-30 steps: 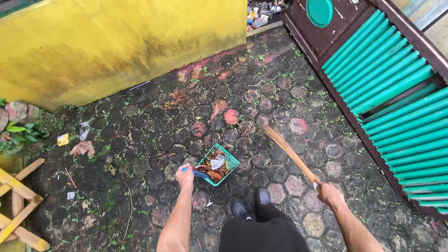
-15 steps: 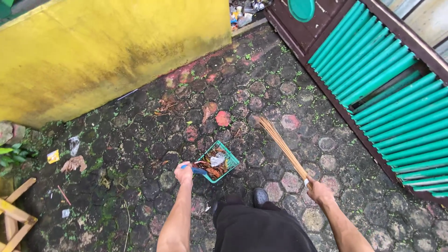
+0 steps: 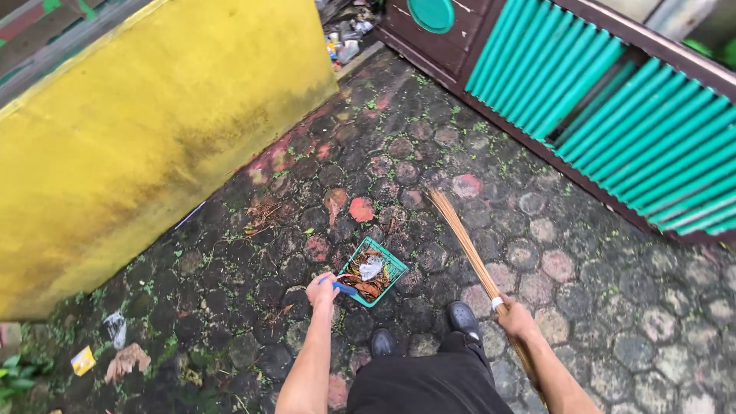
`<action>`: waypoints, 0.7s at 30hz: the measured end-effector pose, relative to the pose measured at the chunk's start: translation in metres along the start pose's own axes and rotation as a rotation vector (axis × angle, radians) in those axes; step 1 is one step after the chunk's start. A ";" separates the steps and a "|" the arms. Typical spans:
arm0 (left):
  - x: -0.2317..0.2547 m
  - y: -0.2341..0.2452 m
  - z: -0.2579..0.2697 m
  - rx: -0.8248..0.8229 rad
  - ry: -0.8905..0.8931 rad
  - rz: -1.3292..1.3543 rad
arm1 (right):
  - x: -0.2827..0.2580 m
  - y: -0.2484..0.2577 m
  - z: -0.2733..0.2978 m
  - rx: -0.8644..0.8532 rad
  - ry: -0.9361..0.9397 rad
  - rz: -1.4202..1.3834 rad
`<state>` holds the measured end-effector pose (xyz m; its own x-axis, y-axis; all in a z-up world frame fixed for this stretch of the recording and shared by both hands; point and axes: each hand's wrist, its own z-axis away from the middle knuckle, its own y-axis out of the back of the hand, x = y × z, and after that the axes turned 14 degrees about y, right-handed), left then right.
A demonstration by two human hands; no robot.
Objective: Sweeping debris into a small basket using a stick broom on a paved surface
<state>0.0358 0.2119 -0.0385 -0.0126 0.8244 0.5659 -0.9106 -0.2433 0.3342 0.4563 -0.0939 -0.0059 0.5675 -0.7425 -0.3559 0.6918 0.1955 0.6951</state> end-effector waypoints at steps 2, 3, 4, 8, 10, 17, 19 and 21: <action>0.011 -0.002 0.007 -0.052 -0.011 -0.007 | -0.030 -0.007 0.029 0.034 -0.049 -0.130; 0.015 0.000 0.011 -0.089 -0.010 0.007 | -0.046 -0.008 0.043 0.058 -0.080 -0.241; 0.017 0.003 0.012 -0.093 -0.011 -0.005 | -0.041 -0.025 0.033 0.059 -0.090 -0.249; 0.024 -0.004 0.011 -0.196 -0.035 -0.043 | -0.029 -0.070 -0.007 0.029 -0.079 -0.367; 0.020 -0.005 0.004 -0.200 -0.038 -0.065 | -0.034 -0.079 -0.010 0.003 -0.072 -0.364; 0.033 -0.005 -0.001 -0.177 -0.094 -0.329 | -0.093 -0.042 0.009 -0.076 -0.026 -0.187; 0.034 -0.008 -0.018 -0.158 -0.132 -0.454 | -0.101 -0.032 0.003 -0.084 -0.030 -0.141; 0.022 -0.014 -0.052 -0.115 -0.184 -0.549 | -0.113 -0.020 0.014 -0.092 -0.035 -0.006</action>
<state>0.0266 0.2602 -0.0703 0.5359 0.7092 0.4581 -0.8026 0.2595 0.5372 0.3716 -0.0227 0.0289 0.5483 -0.7656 -0.3364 0.7339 0.2477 0.6324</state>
